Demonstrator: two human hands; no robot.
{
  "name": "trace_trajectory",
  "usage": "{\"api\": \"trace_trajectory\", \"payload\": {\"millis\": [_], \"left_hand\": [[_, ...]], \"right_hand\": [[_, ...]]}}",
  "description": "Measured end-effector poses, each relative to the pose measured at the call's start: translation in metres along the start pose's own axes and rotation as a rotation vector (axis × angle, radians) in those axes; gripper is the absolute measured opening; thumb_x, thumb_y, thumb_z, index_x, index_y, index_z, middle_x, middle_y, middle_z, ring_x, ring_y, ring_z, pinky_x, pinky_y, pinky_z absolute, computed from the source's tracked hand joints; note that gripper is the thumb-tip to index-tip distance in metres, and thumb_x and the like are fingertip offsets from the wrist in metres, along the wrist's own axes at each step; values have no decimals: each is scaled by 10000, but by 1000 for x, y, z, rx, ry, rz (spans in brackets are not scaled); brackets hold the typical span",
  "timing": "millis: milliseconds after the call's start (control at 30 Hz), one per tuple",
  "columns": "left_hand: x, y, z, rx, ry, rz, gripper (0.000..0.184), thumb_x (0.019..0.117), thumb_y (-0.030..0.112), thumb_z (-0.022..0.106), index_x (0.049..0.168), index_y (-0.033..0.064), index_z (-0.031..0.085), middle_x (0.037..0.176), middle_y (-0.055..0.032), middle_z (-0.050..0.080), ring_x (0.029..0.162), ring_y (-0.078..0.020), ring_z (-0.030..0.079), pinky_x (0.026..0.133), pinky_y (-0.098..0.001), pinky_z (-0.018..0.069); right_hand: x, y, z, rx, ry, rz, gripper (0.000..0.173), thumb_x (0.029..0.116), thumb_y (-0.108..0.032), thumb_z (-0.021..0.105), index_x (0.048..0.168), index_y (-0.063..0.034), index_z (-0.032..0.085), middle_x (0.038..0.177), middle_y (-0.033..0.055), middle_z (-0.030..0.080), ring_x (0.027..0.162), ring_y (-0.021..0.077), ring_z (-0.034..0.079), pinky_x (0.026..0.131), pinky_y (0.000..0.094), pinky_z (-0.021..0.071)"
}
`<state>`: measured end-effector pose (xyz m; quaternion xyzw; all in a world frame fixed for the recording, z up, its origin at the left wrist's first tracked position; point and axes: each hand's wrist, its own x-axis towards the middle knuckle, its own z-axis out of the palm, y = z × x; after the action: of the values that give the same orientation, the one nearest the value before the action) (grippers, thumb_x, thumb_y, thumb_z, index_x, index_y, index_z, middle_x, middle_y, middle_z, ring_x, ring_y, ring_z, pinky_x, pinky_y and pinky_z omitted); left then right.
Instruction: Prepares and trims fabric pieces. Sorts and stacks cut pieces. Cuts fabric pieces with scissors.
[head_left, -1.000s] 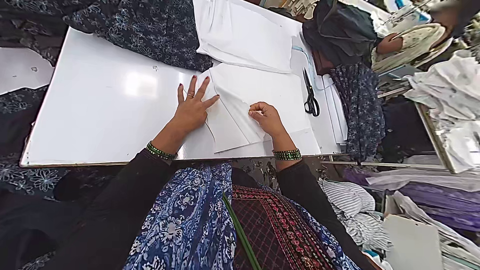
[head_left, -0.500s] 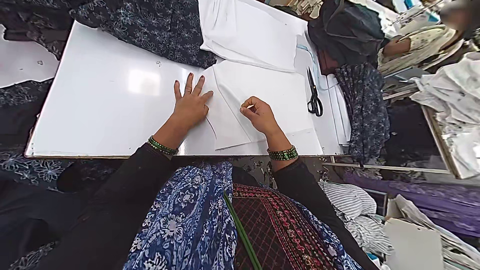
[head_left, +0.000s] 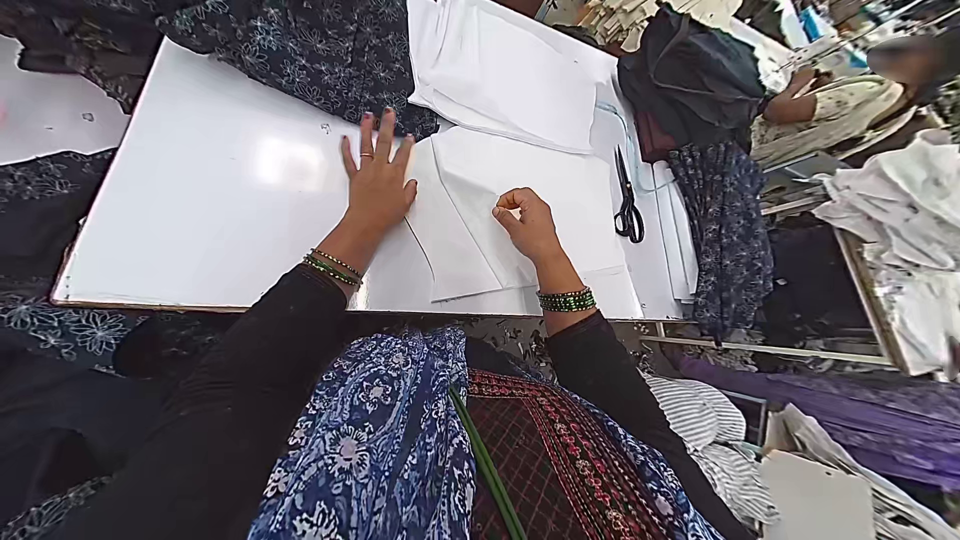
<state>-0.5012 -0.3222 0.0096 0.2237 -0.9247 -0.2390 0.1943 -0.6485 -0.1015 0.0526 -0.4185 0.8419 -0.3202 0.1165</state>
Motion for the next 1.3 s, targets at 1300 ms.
{"api": "trace_trajectory", "payload": {"millis": [1300], "left_hand": [[21,11,0,-223,-114,-244,361,957,134,642,1281,-25,633,1366,-267,562,1175,-457,609,954,-639,482]], "right_hand": [[-83,-44,24,-22,-292,204,261,945,-100,578,1157,-16,704,936,102,599,740,177,541,687,351,469]]}}
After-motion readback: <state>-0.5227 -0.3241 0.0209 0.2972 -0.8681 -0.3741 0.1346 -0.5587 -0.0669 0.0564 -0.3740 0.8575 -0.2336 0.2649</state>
